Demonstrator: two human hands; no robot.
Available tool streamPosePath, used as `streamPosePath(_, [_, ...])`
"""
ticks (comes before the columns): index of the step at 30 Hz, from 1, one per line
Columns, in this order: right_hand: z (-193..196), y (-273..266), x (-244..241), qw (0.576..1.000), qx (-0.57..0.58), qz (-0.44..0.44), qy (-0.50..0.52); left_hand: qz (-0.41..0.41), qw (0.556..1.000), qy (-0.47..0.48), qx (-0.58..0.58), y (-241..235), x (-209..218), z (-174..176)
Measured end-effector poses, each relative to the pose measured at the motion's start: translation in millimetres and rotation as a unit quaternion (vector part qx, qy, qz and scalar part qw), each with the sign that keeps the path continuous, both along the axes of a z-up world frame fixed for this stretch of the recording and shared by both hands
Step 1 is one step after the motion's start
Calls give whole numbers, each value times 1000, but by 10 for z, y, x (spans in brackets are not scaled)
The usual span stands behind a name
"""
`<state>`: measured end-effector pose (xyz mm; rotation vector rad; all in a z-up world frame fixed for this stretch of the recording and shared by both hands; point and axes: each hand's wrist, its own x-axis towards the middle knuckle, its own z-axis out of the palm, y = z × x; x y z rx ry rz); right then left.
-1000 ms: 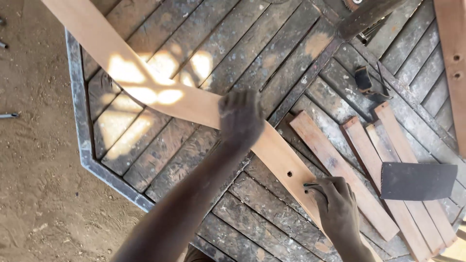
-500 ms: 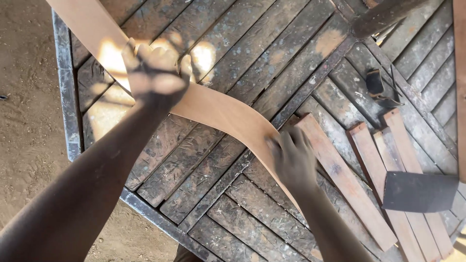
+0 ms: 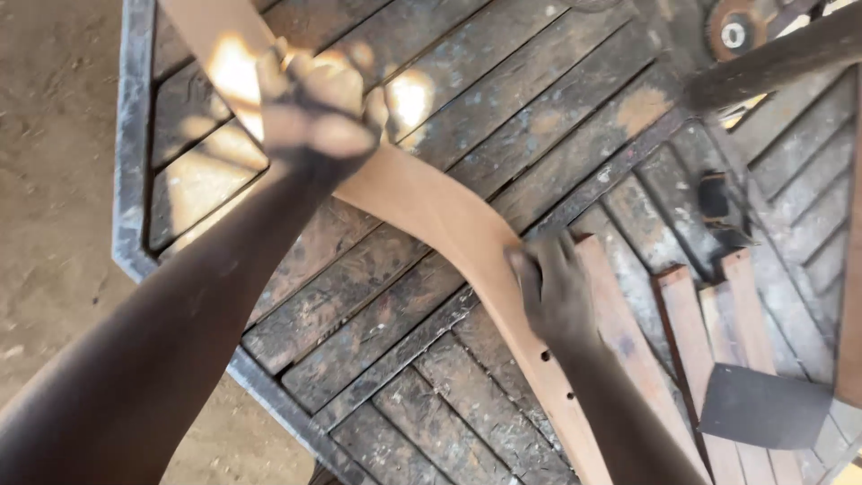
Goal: Sanding a curved wooden plank manually with sandpaper on a metal workbench
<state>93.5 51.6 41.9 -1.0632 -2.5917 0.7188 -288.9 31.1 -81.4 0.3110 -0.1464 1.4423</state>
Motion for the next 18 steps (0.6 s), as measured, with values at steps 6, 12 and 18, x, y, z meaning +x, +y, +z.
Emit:
streamPosePath(6, [149,-54,115,997,-38,52,48,23,996,12,-81,-111,49,237])
streamPosePath(12, [-46,-28,188,996,-80,-11,44,110,959,-25,-261,-115,134,216])
streamPosePath(18, [24,-43,142,997,-54,-3,49,154,935,2,-320,-124,203,417])
